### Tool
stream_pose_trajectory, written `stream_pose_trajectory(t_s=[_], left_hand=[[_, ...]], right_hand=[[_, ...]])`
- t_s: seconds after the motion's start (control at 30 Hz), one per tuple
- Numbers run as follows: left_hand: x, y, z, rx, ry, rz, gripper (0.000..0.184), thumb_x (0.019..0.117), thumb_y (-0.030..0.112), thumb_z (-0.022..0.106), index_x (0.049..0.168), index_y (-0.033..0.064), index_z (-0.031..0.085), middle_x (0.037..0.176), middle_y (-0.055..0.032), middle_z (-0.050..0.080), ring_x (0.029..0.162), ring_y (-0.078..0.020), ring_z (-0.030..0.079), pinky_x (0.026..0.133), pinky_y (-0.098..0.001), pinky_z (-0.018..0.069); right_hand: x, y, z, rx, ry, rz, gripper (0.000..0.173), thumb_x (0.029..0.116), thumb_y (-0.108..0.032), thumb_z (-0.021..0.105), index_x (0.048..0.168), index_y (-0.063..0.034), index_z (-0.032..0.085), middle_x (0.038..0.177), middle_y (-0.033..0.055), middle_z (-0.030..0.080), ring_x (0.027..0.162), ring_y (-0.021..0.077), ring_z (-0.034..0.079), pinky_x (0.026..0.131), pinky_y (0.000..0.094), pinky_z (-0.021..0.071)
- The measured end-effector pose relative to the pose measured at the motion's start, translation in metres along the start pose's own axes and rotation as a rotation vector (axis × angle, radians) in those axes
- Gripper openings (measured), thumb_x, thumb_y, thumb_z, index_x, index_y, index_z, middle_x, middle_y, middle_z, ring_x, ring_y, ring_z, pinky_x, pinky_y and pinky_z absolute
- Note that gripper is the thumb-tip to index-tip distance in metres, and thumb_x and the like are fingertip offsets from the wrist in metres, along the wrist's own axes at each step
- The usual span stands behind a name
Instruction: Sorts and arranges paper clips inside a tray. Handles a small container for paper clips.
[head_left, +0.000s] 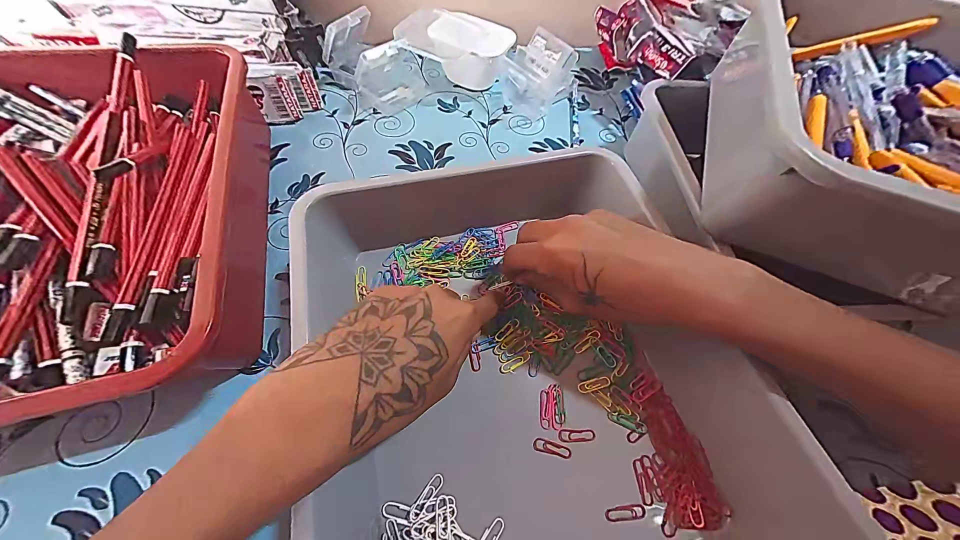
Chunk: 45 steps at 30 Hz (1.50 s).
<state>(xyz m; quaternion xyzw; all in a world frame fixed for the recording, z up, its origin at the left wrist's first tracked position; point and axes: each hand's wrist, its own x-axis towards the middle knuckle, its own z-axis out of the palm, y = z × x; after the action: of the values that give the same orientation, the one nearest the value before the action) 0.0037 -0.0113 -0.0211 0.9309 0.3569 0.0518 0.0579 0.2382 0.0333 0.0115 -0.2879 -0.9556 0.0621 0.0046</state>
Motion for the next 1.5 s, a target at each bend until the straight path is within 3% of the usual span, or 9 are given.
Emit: stream_pose_trajectory(t_s=[0.13,0.23,0.3,0.47,0.6,0.83,1.07,1.3,1.5], left_hand=[[0.001,-0.002,0.000,-0.029,-0.043,-0.002,0.032,0.0994,0.023,0.053,0.127,0.0193,0.070,0.068,0.0016,0.059,0.059,-0.0180,0.061,0.051,-0.0373,0.0483],[0.001,0.003,-0.003,-0.005,-0.030,-0.012,0.025,0.0993,0.025,0.056,0.117,0.0170,0.072,0.067,0.0006,0.059,0.059,-0.0184,0.062,0.050,-0.0359,0.0476],[0.001,0.007,-0.009,0.024,-0.096,-0.060,0.027,0.1017,0.026,0.056,0.121,0.0159,0.071,0.069,-0.0001,0.060,0.062,-0.0188,0.063,0.053,-0.0354,0.0479],[0.000,0.008,-0.012,0.036,-0.137,-0.151,0.032,0.1050,0.030,0.053,0.133,0.0200,0.066,0.073,-0.0007,0.064,0.065,-0.0188,0.064,0.056,-0.0360,0.0486],[-0.001,0.012,-0.026,-0.076,-0.128,-0.255,0.024,0.1046,0.022,0.055,0.120,0.0139,0.072,0.087,-0.0074,0.069,0.081,-0.0249,0.067,0.068,-0.0427,0.0492],[-0.001,-0.030,-0.039,-0.109,0.447,-0.289,0.025,0.1044,0.019,0.052,0.106,0.0046,0.073,0.078,-0.0116,0.067,0.067,-0.0282,0.064,0.059,-0.0480,0.0482],[0.011,-0.041,-0.032,-0.062,0.407,-0.402,0.025,0.1047,0.020,0.052,0.114,0.0039,0.069,0.078,-0.0146,0.065,0.071,-0.0335,0.065,0.062,-0.0504,0.0465],[0.012,-0.038,-0.034,-0.046,0.338,-0.425,0.028,0.1053,0.021,0.052,0.121,0.0023,0.066,0.081,-0.0165,0.066,0.075,-0.0364,0.066,0.065,-0.0533,0.0465],[0.013,-0.034,-0.036,-0.029,0.277,-0.456,0.030,0.1062,0.022,0.052,0.124,0.0015,0.064,0.086,-0.0190,0.068,0.080,-0.0390,0.068,0.068,-0.0545,0.0482]], right_hand=[[-0.001,0.001,0.001,-0.031,0.054,0.036,0.016,0.0960,-0.012,0.055,0.099,-0.0050,0.070,0.085,0.0066,0.062,0.071,0.0195,0.063,0.056,0.0355,0.0471],[0.001,0.003,0.002,0.034,0.068,0.017,0.018,0.1005,-0.016,0.058,0.103,-0.0056,0.072,0.090,0.0068,0.066,0.079,0.0201,0.067,0.064,0.0365,0.0521],[0.002,0.004,0.004,0.061,0.029,-0.004,0.019,0.1017,-0.017,0.057,0.105,-0.0066,0.073,0.095,0.0075,0.070,0.085,0.0209,0.069,0.069,0.0382,0.0552],[0.001,0.003,0.006,-0.013,0.041,-0.030,0.017,0.0960,-0.014,0.056,0.096,-0.0045,0.071,0.087,0.0065,0.065,0.073,0.0193,0.066,0.058,0.0360,0.0507],[-0.001,0.003,0.006,-0.037,0.101,-0.021,0.019,0.0960,-0.017,0.055,0.094,-0.0035,0.068,0.086,0.0077,0.065,0.071,0.0197,0.065,0.055,0.0355,0.0476],[-0.007,-0.012,-0.004,0.090,0.173,0.065,0.017,0.0948,-0.023,0.056,0.091,-0.0120,0.069,0.064,-0.0058,0.056,0.053,0.0058,0.051,0.047,0.0250,0.0398],[-0.011,-0.048,-0.010,0.302,0.279,0.062,0.021,0.1002,-0.020,0.055,0.103,-0.0140,0.075,0.070,-0.0120,0.062,0.058,-0.0108,0.052,0.051,0.0056,0.0416],[-0.025,-0.050,0.011,0.136,0.183,-0.041,0.023,0.1007,-0.021,0.053,0.101,-0.0146,0.075,0.083,-0.0043,0.069,0.069,0.0031,0.062,0.059,0.0189,0.0502],[-0.013,-0.088,0.030,-0.015,0.123,-0.223,0.029,0.0978,-0.014,0.051,0.111,-0.0066,0.075,0.077,0.0087,0.063,0.058,0.0223,0.062,0.045,0.0325,0.0450]])
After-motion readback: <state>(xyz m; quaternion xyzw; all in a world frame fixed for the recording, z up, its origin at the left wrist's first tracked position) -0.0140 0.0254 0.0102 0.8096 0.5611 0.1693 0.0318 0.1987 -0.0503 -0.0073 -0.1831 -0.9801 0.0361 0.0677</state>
